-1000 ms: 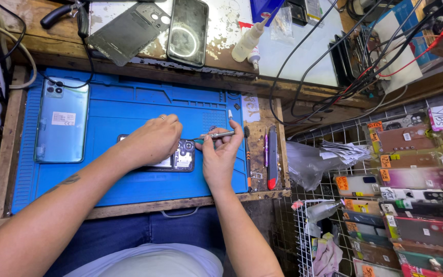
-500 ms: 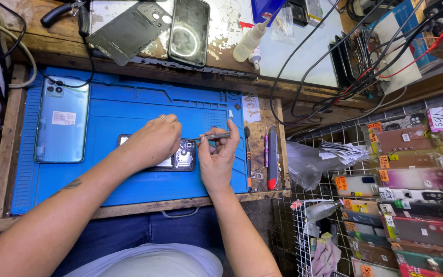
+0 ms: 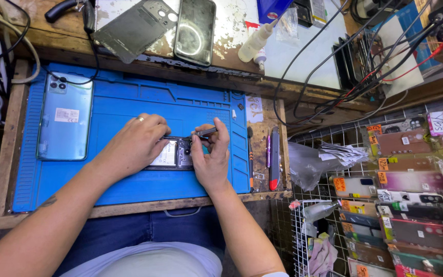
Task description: The person removes internal components, adhesive strips, and a battery from a disassembled smartphone using their hands and a small prying tool on a repair mat.
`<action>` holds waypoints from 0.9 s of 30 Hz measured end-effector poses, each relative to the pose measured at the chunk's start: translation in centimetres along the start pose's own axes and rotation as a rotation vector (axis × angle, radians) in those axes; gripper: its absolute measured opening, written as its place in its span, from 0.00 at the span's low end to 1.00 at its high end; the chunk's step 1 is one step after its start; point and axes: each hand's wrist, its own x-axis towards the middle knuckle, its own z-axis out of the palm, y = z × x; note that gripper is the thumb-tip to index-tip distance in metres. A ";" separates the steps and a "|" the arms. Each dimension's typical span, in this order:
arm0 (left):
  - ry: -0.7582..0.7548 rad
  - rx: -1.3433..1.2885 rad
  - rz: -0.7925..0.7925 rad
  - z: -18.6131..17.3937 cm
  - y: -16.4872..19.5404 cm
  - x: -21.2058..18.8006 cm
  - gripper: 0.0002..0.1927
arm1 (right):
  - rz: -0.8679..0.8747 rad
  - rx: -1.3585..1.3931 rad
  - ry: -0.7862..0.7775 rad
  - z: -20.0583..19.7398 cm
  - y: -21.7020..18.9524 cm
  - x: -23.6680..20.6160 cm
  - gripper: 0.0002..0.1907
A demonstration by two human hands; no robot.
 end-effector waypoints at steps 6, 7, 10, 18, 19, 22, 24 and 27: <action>-0.006 0.004 0.007 -0.3 -1.0 0.0 0.10 | 0.008 -0.002 0.007 1.0 -0.1 0.2 0.36; -0.016 0.005 0.000 -0.3 -1.1 0.0 0.10 | 0.006 0.001 0.009 1.1 0.0 0.1 0.36; 0.003 0.007 0.013 -0.2 -1.3 -0.4 0.10 | -0.008 -0.014 0.006 1.2 -0.1 -0.1 0.35; 0.014 -0.005 0.018 0.0 -1.5 -0.8 0.10 | -0.154 -0.045 -0.014 1.4 -0.5 0.1 0.34; 0.021 -0.006 0.021 0.0 -1.5 -0.8 0.10 | -0.194 -0.046 -0.021 1.3 -0.6 0.2 0.33; 0.016 -0.011 0.012 0.0 -1.5 -0.9 0.10 | -0.262 -0.150 -0.010 0.8 -1.0 0.6 0.30; 0.005 -0.007 0.003 0.0 -1.5 -0.9 0.11 | -0.265 -0.098 -0.042 0.6 -1.4 0.6 0.30; -0.001 0.003 0.011 -0.3 -1.4 -1.1 0.13 | -0.306 -0.110 -0.053 1.0 -1.8 0.5 0.32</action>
